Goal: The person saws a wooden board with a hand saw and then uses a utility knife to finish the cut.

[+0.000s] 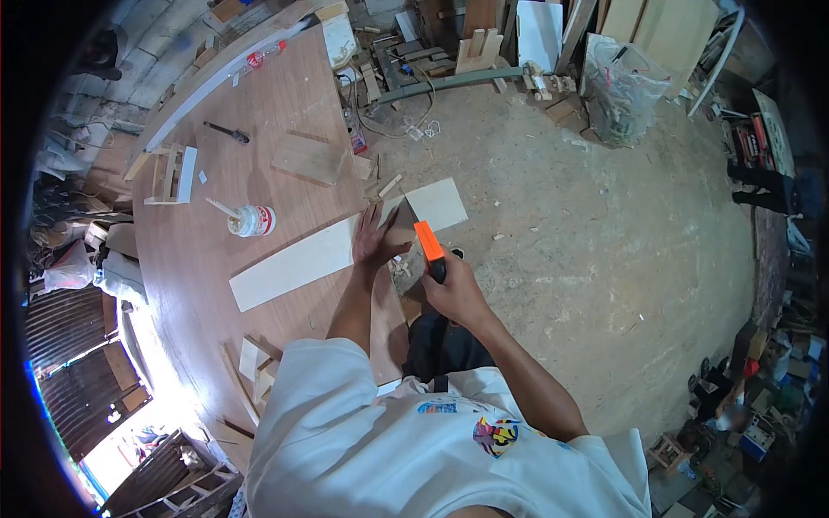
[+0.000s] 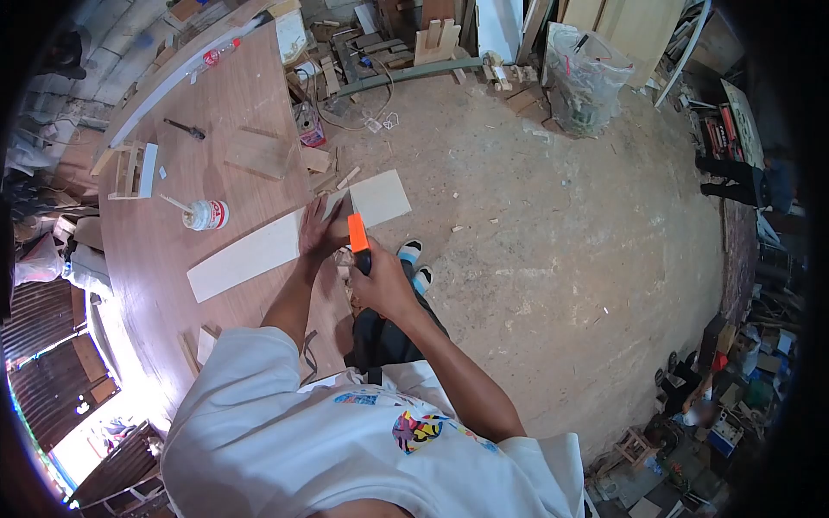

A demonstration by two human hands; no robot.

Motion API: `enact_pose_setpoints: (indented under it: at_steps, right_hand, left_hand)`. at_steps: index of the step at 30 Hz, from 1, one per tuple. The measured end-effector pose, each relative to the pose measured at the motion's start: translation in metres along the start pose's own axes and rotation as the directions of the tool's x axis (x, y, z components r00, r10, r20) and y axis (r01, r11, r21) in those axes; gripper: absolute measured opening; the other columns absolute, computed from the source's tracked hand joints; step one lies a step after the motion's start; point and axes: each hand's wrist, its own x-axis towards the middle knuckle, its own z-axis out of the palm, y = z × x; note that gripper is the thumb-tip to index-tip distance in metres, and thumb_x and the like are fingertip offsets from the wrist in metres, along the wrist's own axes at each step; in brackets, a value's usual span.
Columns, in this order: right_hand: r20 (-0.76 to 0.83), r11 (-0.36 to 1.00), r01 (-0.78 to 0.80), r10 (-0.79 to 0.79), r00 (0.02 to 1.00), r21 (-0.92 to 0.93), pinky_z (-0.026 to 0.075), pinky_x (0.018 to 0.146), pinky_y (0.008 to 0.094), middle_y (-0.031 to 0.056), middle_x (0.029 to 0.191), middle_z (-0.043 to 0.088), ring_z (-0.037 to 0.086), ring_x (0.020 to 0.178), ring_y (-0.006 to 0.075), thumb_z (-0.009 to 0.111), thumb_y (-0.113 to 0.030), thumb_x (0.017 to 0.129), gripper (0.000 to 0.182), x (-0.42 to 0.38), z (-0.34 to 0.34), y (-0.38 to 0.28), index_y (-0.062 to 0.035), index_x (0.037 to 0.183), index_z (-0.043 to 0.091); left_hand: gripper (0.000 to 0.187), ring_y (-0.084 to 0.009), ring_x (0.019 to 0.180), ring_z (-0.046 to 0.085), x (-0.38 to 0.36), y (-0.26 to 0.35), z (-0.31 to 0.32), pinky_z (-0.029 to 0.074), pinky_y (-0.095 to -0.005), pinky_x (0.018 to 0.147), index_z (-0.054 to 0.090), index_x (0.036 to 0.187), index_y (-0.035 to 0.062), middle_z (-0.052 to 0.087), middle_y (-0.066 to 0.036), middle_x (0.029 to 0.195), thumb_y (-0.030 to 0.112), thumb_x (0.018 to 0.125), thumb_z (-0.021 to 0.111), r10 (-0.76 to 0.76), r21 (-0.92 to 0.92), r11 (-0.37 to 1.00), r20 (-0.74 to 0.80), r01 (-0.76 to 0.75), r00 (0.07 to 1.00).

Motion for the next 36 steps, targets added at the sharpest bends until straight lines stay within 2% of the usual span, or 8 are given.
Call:
enact_pose_setpoints:
  at_steps: [3, 5, 7, 15, 17, 21, 29, 36]
  right_hand:
    - [0.062, 0.992, -0.107, 0.103, 0.993, 0.074, 0.044, 0.049, 0.0308, 0.0064, 0.064, 0.055, 0.055, 0.051, 0.0149, 0.059, -0.003, 0.085, 0.012, -0.029, -0.015, -0.014, -0.0001, 0.096, 0.054]
    - [0.022, 0.966, -0.203, 0.203, 0.979, 0.16, 0.049, 0.069, 0.0389, 0.0217, 0.077, 0.061, 0.065, 0.071, 0.0296, 0.061, -0.004, 0.08, 0.029, -0.043, -0.014, -0.014, 0.0038, 0.108, 0.056]
    - [0.032, 0.961, -0.225, 0.223, 0.974, 0.164, 0.049, 0.069, 0.0389, 0.0215, 0.077, 0.061, 0.065, 0.071, 0.029, 0.062, -0.004, 0.08, 0.029, -0.046, -0.01, -0.004, 0.0034, 0.108, 0.057]
    - [0.008, 0.994, -0.098, 0.098, 0.995, 0.052, 0.05, 0.072, 0.0395, 0.0228, 0.079, 0.063, 0.067, 0.076, 0.0332, 0.062, -0.006, 0.08, 0.034, 0.004, 0.02, 0.022, 0.0008, 0.113, 0.058]
    - [-0.037, 0.997, -0.067, 0.068, 0.997, 0.024, 0.046, 0.062, 0.0355, 0.01, 0.068, 0.053, 0.054, 0.065, 0.0179, 0.058, -0.005, 0.084, 0.011, 0.0, 0.018, 0.021, 0.0005, 0.093, 0.054]
    - [0.084, 0.967, -0.238, 0.23, 0.97, 0.096, 0.047, 0.068, 0.0355, 0.0112, 0.071, 0.053, 0.055, 0.071, 0.0185, 0.058, -0.004, 0.084, 0.012, -0.025, -0.01, -0.028, 0.0009, 0.094, 0.054]
    - [-0.045, 0.997, -0.011, 0.015, 0.999, 0.08, 0.048, 0.069, 0.0347, 0.011, 0.073, 0.054, 0.056, 0.071, 0.0174, 0.059, -0.005, 0.084, 0.012, -0.045, -0.005, -0.012, 0.0001, 0.095, 0.054]
    - [-0.008, 0.995, -0.065, 0.066, 0.998, 0.073, 0.047, 0.059, 0.0356, 0.0093, 0.067, 0.054, 0.058, 0.063, 0.0177, 0.06, -0.005, 0.084, 0.014, 0.001, 0.014, 0.025, 0.0007, 0.096, 0.055]
  left_hand:
    - [0.094, -0.0363, 0.136, 0.04, -0.002, 0.004, -0.006, 0.032, -0.0476, 0.115, 0.05, 0.142, 0.0205, 0.045, -0.018, 0.143, 0.048, 0.058, 0.083, 0.056, 0.019, 0.998, 0.103, -0.058, 0.993]
    - [0.093, -0.0364, 0.136, 0.04, -0.006, 0.008, -0.01, 0.032, -0.0477, 0.115, 0.051, 0.141, 0.0203, 0.045, -0.019, 0.144, 0.048, 0.058, 0.083, 0.101, -0.007, 0.995, 0.127, -0.101, 0.987]
    - [0.092, -0.0366, 0.136, 0.04, -0.011, 0.008, -0.011, 0.032, -0.0478, 0.115, 0.052, 0.14, 0.0202, 0.045, -0.019, 0.144, 0.048, 0.058, 0.083, 0.139, -0.031, 0.99, 0.16, -0.135, 0.977]
    - [0.09, -0.0378, 0.132, 0.044, -0.012, 0.012, -0.004, 0.034, -0.0504, 0.113, 0.056, 0.137, 0.019, 0.048, -0.02, 0.141, 0.046, 0.056, 0.084, 0.076, -0.024, 0.997, -0.066, -0.078, 0.995]
    - [0.091, -0.0383, 0.132, 0.045, -0.012, 0.013, -0.005, 0.034, -0.051, 0.113, 0.056, 0.137, 0.0188, 0.049, -0.02, 0.14, 0.047, 0.055, 0.085, 0.068, -0.018, 0.997, -0.053, -0.069, 0.996]
    - [0.092, -0.0374, 0.133, 0.044, -0.017, 0.013, -0.006, 0.034, -0.0507, 0.113, 0.056, 0.138, 0.0191, 0.049, -0.019, 0.14, 0.046, 0.055, 0.085, 0.048, -0.043, 0.998, 0.009, -0.048, 0.999]
    - [0.094, -0.0361, 0.134, 0.043, -0.014, 0.013, -0.007, 0.033, -0.0496, 0.114, 0.054, 0.139, 0.0196, 0.049, -0.019, 0.141, 0.046, 0.054, 0.085, 0.054, -0.012, 0.998, 0.022, -0.054, 0.998]
    - [0.095, -0.0349, 0.136, 0.041, -0.019, 0.012, -0.005, 0.031, -0.0485, 0.115, 0.053, 0.141, 0.0208, 0.045, -0.019, 0.144, 0.051, 0.056, 0.083, 0.037, 0.014, 0.999, 0.044, -0.037, 0.998]
